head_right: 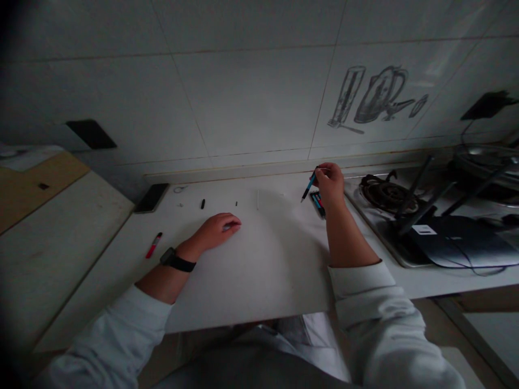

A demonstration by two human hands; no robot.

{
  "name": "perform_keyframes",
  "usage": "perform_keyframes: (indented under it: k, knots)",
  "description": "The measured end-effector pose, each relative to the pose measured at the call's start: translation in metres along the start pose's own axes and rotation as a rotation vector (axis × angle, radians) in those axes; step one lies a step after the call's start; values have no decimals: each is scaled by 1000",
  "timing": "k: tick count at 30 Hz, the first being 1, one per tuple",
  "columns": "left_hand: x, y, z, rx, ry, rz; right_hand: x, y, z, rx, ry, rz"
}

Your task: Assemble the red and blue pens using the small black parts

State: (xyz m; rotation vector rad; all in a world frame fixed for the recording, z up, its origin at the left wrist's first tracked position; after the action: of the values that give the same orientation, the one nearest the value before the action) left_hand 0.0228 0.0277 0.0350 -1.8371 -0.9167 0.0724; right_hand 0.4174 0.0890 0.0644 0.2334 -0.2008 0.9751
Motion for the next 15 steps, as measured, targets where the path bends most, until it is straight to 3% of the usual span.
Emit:
perform_keyframes:
  k: [4,10,15]
  knots:
    - [1,0,-1,0,2,1,1,-1,-4,-228,-22,37]
    - [1,2,1,11,17,2,-8,4,-12,-874,-48,187]
    - [1,2,1,10,2,23,-15,7,-18,-1151,-25,271]
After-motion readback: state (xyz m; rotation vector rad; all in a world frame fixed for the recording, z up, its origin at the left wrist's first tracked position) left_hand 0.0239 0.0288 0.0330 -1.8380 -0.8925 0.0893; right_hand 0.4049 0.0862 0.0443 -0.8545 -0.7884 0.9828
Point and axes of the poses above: each hand's wrist, its own x-axis towards the middle knuckle, its own y-axis out of the palm, z = x × y, the point moved 5 cm from there along x, towards the middle knuckle, and after that the axes turned 7 degrees about y, right-handed, at the moved point
